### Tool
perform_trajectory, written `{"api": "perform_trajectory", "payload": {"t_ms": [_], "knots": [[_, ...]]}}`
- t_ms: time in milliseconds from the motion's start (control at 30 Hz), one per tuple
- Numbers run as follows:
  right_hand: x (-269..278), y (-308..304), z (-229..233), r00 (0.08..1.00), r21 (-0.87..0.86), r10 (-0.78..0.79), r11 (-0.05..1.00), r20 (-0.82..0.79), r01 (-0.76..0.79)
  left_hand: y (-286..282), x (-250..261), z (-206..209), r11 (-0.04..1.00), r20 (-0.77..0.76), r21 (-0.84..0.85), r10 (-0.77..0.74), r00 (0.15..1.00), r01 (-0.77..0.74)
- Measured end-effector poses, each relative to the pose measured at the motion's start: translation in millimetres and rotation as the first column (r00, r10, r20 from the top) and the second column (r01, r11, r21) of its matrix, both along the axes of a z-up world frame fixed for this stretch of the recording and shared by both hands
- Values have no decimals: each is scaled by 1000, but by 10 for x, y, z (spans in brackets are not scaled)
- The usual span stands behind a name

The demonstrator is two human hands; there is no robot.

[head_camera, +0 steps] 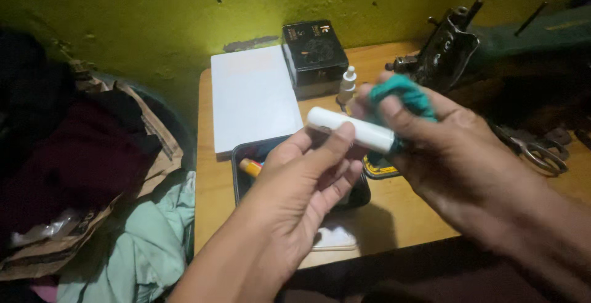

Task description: The person wipes the inside of a black plastic tray with a green cloth, then wipes several cosmetic tubes and bottles one by one with the same cloth. The items are placed back into the tray and the tray is closed with a clear lid.

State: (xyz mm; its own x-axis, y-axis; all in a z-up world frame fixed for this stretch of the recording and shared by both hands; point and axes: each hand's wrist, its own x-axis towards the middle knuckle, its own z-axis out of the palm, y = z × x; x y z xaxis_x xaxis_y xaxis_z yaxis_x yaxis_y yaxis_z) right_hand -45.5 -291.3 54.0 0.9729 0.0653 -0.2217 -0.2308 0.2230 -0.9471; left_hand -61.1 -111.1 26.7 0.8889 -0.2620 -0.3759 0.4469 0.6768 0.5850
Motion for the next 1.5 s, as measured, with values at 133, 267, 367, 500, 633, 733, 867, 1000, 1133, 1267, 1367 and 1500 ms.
{"api": "perform_trajectory", "payload": {"t_ms": [133,267,367,500,633,733,867,1000,1133,1267,1367,1500], "knots": [[-36,-41,90,992,18,-8,1000,-127,10,135,-61,73,994,-65,44,106,992,-103],[-130,67,4,965,103,250,961,79,-257,109,-91,139,988,-66,-10,151,986,-152],[-160,126,-88,989,5,140,990,38,-140,96,-96,135,986,-135,-27,160,978,-165],[-91,52,-112,974,33,226,973,25,-227,167,-151,114,997,-133,-21,75,988,-78],[8,-35,-145,970,-104,215,968,-110,-226,247,-223,90,999,-181,33,37,983,-31],[44,-82,-179,966,-114,188,971,-175,-209,249,-217,65,999,-148,-4,42,988,-43],[95,-126,-217,973,-5,201,979,-112,-203,313,-133,13,1000,-3,-15,11,1000,-11],[153,-197,-131,979,-75,171,981,-114,-180,429,-78,-12,992,152,95,-93,984,79],[200,-159,-93,982,-320,162,929,-94,-184,363,-40,-20,940,43,318,-144,989,123],[82,21,-245,925,-182,358,925,128,-333,240,-43,-4,941,54,317,-139,989,115],[86,102,-259,961,-154,277,951,27,-270,219,-19,39,919,25,373,-151,988,131],[154,232,-157,987,-254,121,956,-102,-144,265,-52,99,909,12,360,-229,973,210]]}}
